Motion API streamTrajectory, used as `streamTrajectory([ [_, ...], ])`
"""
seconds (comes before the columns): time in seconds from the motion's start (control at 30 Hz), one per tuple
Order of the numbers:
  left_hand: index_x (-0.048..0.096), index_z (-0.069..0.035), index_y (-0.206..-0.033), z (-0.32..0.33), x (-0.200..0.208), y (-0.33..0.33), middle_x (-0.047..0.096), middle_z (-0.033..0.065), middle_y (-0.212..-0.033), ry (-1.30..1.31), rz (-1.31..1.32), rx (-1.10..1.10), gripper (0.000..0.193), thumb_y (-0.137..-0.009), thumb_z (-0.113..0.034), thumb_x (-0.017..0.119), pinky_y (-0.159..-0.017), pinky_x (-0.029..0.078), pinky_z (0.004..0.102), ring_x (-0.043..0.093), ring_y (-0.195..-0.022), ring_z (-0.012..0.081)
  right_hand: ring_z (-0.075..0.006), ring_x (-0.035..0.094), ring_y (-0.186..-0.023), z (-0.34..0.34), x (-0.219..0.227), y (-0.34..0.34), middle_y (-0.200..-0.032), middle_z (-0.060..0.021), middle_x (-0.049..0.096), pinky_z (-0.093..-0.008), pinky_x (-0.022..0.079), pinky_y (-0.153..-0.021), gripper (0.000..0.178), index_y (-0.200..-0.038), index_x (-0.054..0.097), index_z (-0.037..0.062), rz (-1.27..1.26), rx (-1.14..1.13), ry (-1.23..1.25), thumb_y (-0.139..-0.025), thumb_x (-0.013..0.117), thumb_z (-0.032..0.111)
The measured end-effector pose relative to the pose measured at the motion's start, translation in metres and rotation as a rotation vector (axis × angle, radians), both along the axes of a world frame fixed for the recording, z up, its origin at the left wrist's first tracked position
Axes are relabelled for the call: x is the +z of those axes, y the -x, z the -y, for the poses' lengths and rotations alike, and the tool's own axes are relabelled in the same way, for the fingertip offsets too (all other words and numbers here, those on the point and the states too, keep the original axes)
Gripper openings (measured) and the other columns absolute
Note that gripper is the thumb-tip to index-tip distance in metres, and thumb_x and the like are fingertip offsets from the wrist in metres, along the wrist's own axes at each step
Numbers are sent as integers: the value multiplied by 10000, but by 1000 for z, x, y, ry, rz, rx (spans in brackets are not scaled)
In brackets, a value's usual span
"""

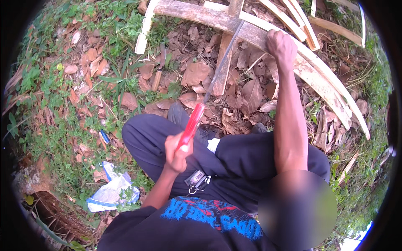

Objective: The person sits on the ground and uses a red hand saw to cut thin wooden strips. They hold the wood steady with one hand while sawing with the other, producing small cut pieces that accumulate on the ground.

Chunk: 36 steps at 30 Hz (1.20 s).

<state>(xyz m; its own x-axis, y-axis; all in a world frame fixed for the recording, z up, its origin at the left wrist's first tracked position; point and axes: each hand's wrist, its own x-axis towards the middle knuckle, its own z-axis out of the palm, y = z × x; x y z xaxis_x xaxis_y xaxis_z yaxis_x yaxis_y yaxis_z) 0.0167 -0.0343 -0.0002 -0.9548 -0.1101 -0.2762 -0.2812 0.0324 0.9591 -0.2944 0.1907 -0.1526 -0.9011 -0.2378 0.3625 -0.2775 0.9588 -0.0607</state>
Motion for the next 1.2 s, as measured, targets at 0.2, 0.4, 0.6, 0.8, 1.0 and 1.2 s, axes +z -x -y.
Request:
streamTrajectory([
  [0.2,583,66,-913,-16,-16,48,413,-16,-556,97,-126,-25,355,-884,-273,483,-437,259,249,384,-458,76,-228,610,-504,0,13,2,-592,-109,632,-370,491,-447,264,-672,608,91,258,-108,18,-866,516,244],
  [0.4,576,36,-842,-15,-11,31,401,-8,-547,274,-246,-62,290,-867,-206,418,-437,269,256,345,-430,82,-268,596,-446,-5,-17,10,-572,-149,614,-372,510,-472,337,-539,547,107,-188,8,2,-854,514,222],
  [0.6,595,149,-1080,-2,15,-18,422,-20,-526,97,-89,14,507,-825,-268,459,-417,252,216,369,-429,48,-267,588,-464,-11,-13,12,-557,-141,595,-366,500,-457,260,-662,589,93,-161,28,-40,-867,538,244],
  [0.8,464,-9,-695,-3,-13,73,420,-2,-551,5,-172,26,250,-876,-180,446,-478,308,301,401,-500,98,-295,625,-567,8,1,-9,-596,-133,596,-410,496,-491,209,-694,615,116,-174,64,-36,-854,553,234],
  [1.0,496,-24,-827,66,59,32,390,-17,-537,-280,-343,184,415,-887,-434,484,-381,270,226,349,-403,59,-352,655,-671,1,17,-9,-679,-186,659,-454,514,-652,450,-687,684,82,107,-145,73,-952,445,357],
  [1.2,462,-50,-796,142,50,16,397,-11,-581,96,-514,337,397,-915,-425,516,-433,248,204,335,-460,51,-354,663,-721,2,26,-46,-711,-209,665,-469,497,-734,602,-659,682,62,283,-129,103,-997,354,437],
])
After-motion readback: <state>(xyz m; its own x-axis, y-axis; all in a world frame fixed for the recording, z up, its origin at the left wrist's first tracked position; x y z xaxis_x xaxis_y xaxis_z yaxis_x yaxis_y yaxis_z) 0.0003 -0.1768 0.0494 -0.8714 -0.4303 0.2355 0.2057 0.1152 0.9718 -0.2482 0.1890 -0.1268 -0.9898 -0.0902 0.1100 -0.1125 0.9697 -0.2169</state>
